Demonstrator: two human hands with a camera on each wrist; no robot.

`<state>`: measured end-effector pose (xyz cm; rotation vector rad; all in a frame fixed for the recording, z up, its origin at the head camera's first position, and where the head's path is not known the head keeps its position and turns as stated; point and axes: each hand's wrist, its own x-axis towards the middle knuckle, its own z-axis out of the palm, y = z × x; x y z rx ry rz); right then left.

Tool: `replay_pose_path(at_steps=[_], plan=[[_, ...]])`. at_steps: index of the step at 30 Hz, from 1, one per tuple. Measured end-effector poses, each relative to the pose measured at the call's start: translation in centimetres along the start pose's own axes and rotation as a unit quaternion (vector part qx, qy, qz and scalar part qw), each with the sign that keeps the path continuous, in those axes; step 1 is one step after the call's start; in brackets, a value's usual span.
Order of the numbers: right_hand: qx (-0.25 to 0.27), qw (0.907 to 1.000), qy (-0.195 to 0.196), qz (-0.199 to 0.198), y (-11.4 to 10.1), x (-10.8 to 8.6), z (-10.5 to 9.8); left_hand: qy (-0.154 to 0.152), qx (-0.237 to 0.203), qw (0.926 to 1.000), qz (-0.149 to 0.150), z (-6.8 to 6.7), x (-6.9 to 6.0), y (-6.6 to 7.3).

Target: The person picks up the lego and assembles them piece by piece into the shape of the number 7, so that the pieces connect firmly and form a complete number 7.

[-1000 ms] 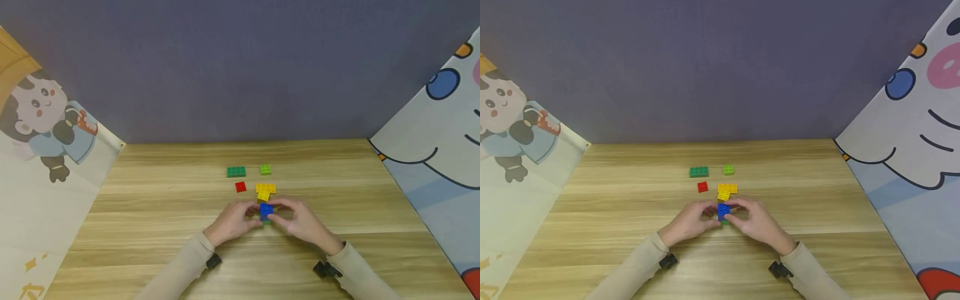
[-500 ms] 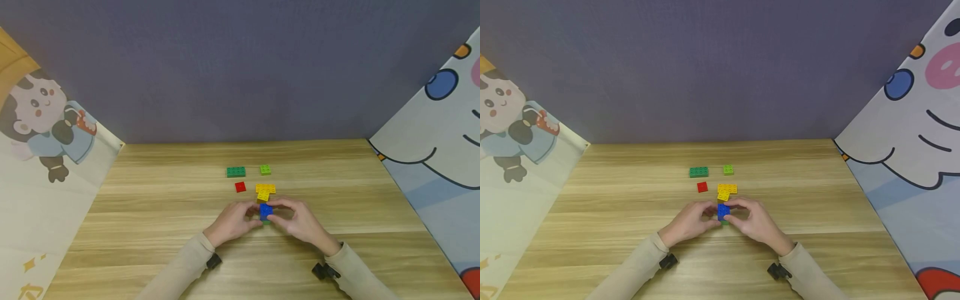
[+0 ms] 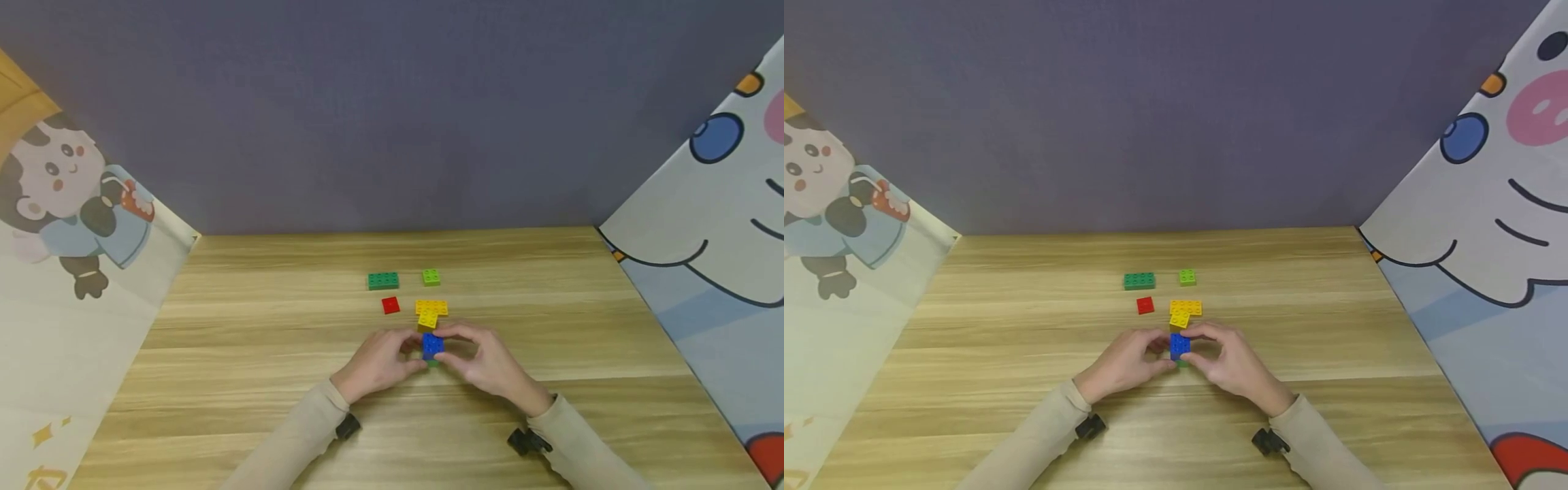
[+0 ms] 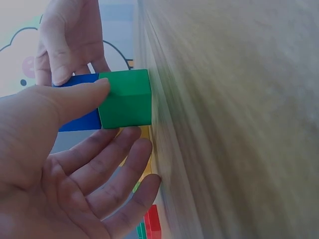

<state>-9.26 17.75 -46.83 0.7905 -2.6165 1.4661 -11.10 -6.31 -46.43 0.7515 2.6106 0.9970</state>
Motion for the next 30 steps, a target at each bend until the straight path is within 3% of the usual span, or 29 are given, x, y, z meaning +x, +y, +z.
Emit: replay_pose_path(at_steps=[7, 20, 30], plan=[[0.009, 0.9999, -0.006, -0.007, 0.1, 0.1, -0.1, 0.002, 0.000, 0.9999, 0.010, -0.1, -0.1, 0.0], [0.003, 0.9993, -0.021, 0.030, 0.4, 0.4, -0.1, -0.001, -0.025, 0.9995, 0.021, -1.4, -0.3, 0.1], [-0.007, 0.9987, -0.032, 0.039, 0.7, 0.3, -0.2, 0.027, -0.035, 0.9976, 0.053, -1.1, -0.3, 0.2]])
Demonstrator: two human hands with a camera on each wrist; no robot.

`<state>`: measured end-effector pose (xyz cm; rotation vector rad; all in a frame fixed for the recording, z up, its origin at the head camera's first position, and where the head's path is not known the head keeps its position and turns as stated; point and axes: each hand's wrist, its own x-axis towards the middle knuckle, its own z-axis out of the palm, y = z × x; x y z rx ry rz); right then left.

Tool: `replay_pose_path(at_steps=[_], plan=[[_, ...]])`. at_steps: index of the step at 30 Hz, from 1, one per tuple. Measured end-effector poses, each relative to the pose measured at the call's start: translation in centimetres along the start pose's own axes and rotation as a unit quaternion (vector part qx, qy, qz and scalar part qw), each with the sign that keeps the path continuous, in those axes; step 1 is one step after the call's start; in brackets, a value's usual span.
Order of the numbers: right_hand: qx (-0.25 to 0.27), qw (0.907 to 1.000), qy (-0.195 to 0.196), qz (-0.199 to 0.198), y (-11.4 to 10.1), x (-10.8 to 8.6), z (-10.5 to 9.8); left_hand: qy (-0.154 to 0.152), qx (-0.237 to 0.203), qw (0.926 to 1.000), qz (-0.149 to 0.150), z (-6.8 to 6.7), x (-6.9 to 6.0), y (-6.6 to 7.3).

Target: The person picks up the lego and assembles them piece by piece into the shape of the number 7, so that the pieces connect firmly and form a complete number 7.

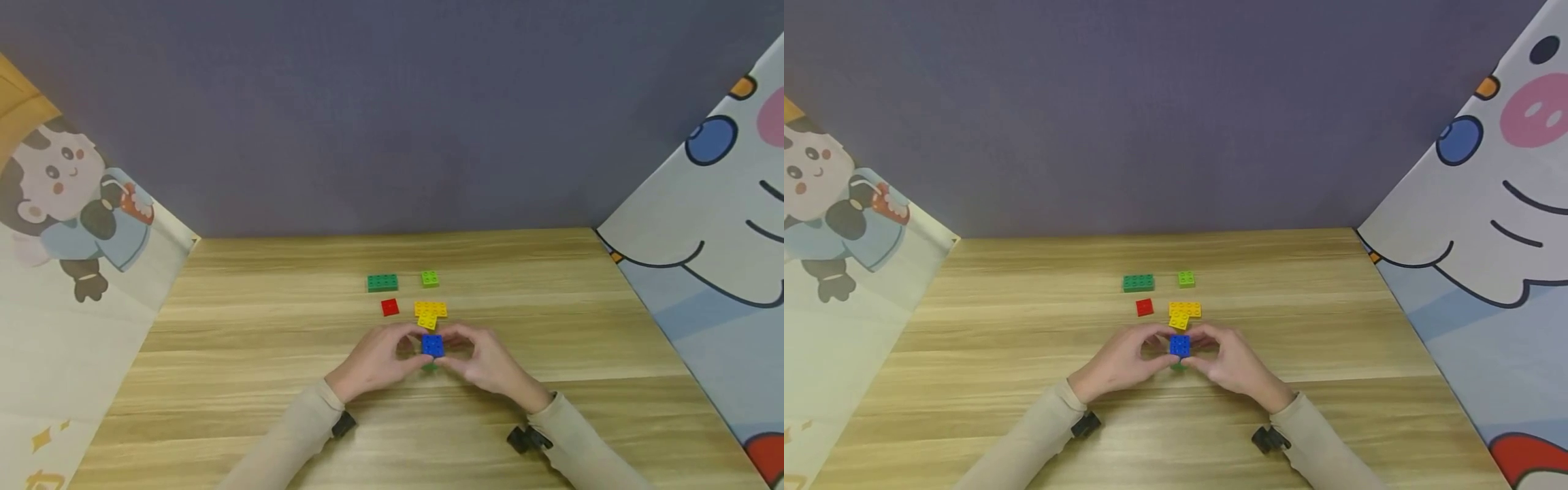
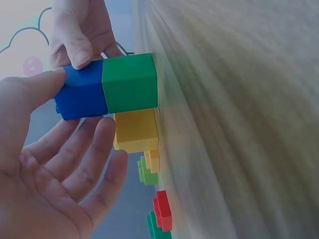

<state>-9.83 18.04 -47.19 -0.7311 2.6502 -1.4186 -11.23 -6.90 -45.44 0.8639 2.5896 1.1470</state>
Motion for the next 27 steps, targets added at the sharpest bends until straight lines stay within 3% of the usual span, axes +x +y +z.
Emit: replay_pose_path(at_steps=[10, 16, 27], plan=[[0.015, 0.9998, -0.007, 0.010, 0.1, 0.0, 0.0, 0.006, 0.007, 1.0000, -0.004, -0.2, 0.1, 0.1], [0.041, 0.9986, -0.032, 0.014, 0.0, 0.1, -0.3, 0.000, 0.025, 0.9997, -0.003, -0.4, 0.3, 0.3], [0.040, 0.9960, -0.075, 0.026, 0.1, 0.7, -1.5, -0.001, 0.040, 0.9992, -0.003, -0.5, 0.3, 0.3]])
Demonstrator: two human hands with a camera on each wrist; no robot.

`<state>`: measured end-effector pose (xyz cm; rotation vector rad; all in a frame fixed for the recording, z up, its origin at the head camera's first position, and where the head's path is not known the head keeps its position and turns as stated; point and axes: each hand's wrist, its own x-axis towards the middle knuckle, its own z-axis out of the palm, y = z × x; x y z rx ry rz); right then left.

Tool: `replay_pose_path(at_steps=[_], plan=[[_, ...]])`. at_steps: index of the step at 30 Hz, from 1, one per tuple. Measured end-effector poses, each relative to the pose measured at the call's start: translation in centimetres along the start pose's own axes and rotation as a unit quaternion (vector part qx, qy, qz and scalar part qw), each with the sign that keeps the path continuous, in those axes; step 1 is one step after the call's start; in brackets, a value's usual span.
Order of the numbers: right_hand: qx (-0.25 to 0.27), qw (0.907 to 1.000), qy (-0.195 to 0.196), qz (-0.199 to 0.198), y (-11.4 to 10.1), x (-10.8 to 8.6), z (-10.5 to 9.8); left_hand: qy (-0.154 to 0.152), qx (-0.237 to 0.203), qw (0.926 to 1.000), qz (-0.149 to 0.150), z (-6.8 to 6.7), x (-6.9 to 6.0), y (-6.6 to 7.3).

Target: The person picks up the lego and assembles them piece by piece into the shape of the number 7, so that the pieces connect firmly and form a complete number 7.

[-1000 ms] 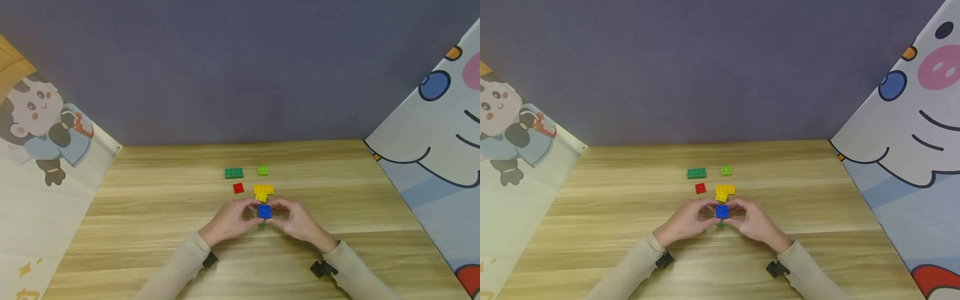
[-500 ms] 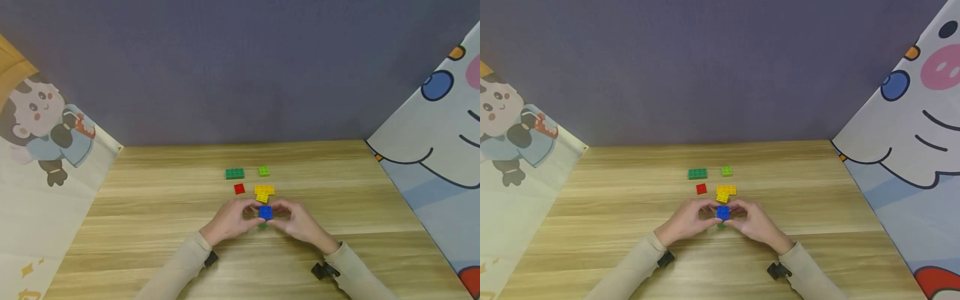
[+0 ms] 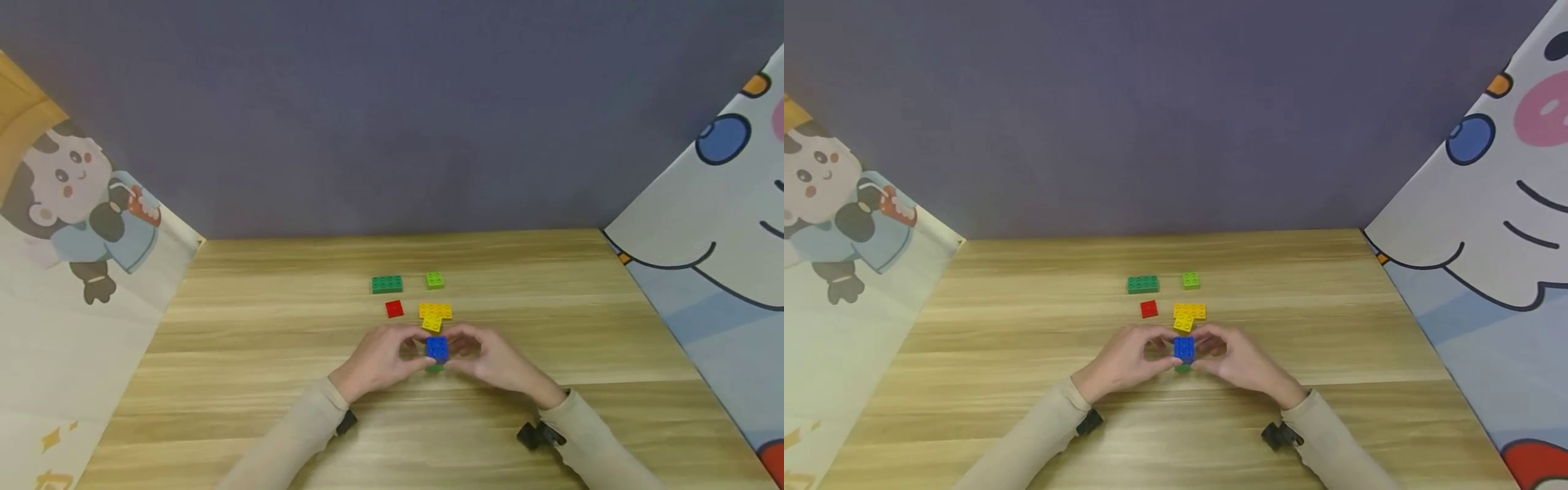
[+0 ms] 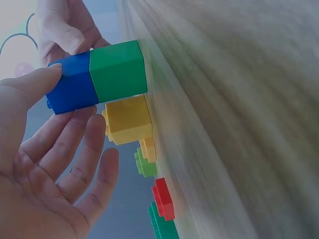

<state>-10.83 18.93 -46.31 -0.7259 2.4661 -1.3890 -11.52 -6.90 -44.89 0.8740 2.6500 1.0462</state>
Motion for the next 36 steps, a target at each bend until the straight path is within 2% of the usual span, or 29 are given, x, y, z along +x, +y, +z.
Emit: replay_pose_path(at_steps=[5, 15, 19, 26, 36], plan=[[-0.001, 0.9999, 0.003, 0.015, -0.1, 0.2, -0.9, 0.005, -0.005, 1.0000, 0.000, 0.2, -0.1, 0.0], [-0.019, 0.9974, 0.069, 0.011, 0.3, 1.2, -1.2, 0.007, -0.007, 0.9999, 0.008, 0.3, 0.1, -0.2], [-0.016, 0.9961, 0.085, 0.018, 0.3, 1.8, -1.2, 0.008, -0.009, 0.9999, 0.008, 0.3, 0.1, -0.2], [-0.005, 0.9957, 0.081, 0.046, 0.2, 2.6, -0.8, 0.006, -0.005, 1.0000, 0.005, 0.1, 0.1, -0.3], [0.006, 0.9950, 0.079, 0.060, 0.6, 3.2, 0.1, 0.004, -0.003, 1.0000, 0.000, 0.2, 0.1, -0.3]])
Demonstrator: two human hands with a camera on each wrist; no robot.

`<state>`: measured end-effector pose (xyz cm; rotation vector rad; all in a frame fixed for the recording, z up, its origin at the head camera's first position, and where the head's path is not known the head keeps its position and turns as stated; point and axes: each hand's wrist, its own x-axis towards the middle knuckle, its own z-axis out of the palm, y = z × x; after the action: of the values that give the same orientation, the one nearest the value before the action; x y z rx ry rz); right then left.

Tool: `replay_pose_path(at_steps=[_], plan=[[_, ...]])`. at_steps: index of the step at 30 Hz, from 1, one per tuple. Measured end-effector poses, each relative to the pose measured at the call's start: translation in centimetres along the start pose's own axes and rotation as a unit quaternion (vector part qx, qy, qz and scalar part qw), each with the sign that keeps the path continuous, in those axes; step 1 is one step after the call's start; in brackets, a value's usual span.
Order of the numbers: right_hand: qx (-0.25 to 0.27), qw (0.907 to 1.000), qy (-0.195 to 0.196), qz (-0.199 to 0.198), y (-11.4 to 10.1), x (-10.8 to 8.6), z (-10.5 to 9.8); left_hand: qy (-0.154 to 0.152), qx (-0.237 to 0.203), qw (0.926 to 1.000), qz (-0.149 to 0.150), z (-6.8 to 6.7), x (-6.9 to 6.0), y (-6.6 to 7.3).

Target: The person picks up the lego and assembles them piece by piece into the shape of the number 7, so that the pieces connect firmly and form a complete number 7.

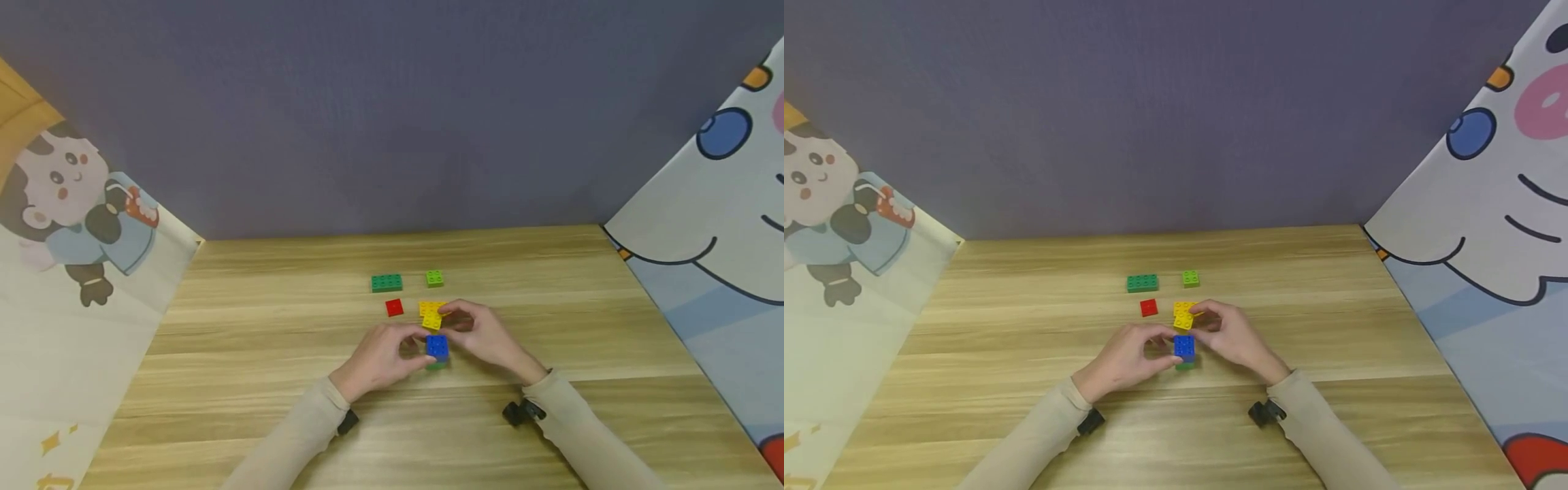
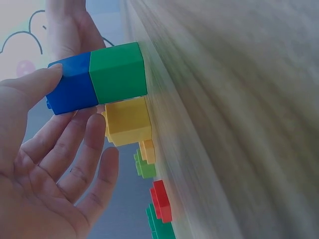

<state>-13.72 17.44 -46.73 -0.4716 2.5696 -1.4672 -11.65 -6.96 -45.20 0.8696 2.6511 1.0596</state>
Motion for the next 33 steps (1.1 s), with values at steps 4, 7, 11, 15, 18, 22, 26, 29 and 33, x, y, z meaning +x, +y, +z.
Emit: replay_pose_path(at_steps=[4, 7, 11, 15, 18, 22, 26, 29, 33], plan=[[0.002, 1.0000, 0.001, 0.005, 0.20, 0.14, 0.18, 0.000, -0.001, 1.0000, 0.003, 0.08, 0.04, -0.07], [0.005, 1.0000, 0.001, 0.006, 0.28, 0.26, 0.29, 0.002, -0.003, 1.0000, 0.003, 0.10, 0.00, -0.10], [0.009, 0.9999, -0.002, 0.008, 0.29, 0.49, 0.47, 0.005, -0.010, 0.9999, 0.002, 0.01, -0.08, -0.12], [0.012, 0.9999, -0.005, 0.008, 0.26, 0.73, 0.64, 0.007, -0.010, 0.9999, 0.006, -0.09, -0.06, -0.18], [0.012, 0.9998, -0.006, 0.013, 0.25, 0.82, 0.69, 0.008, -0.008, 0.9999, 0.008, -0.12, -0.01, -0.16], [0.009, 0.9998, -0.006, 0.020, 0.28, 0.85, 0.69, 0.008, -0.006, 0.9999, 0.009, -0.03, 0.09, -0.16], [0.009, 0.9997, -0.007, 0.022, 0.35, 0.81, 0.65, 0.006, -0.005, 0.9999, 0.009, 0.08, 0.15, -0.20], [0.012, 0.9997, -0.008, 0.022, 0.40, 0.76, 0.63, 0.004, -0.007, 0.9999, 0.011, 0.13, 0.16, -0.21], [0.011, 0.9996, -0.006, 0.023, 0.39, 0.72, 0.67, 0.004, -0.007, 0.9999, 0.014, 0.18, 0.16, -0.27]])
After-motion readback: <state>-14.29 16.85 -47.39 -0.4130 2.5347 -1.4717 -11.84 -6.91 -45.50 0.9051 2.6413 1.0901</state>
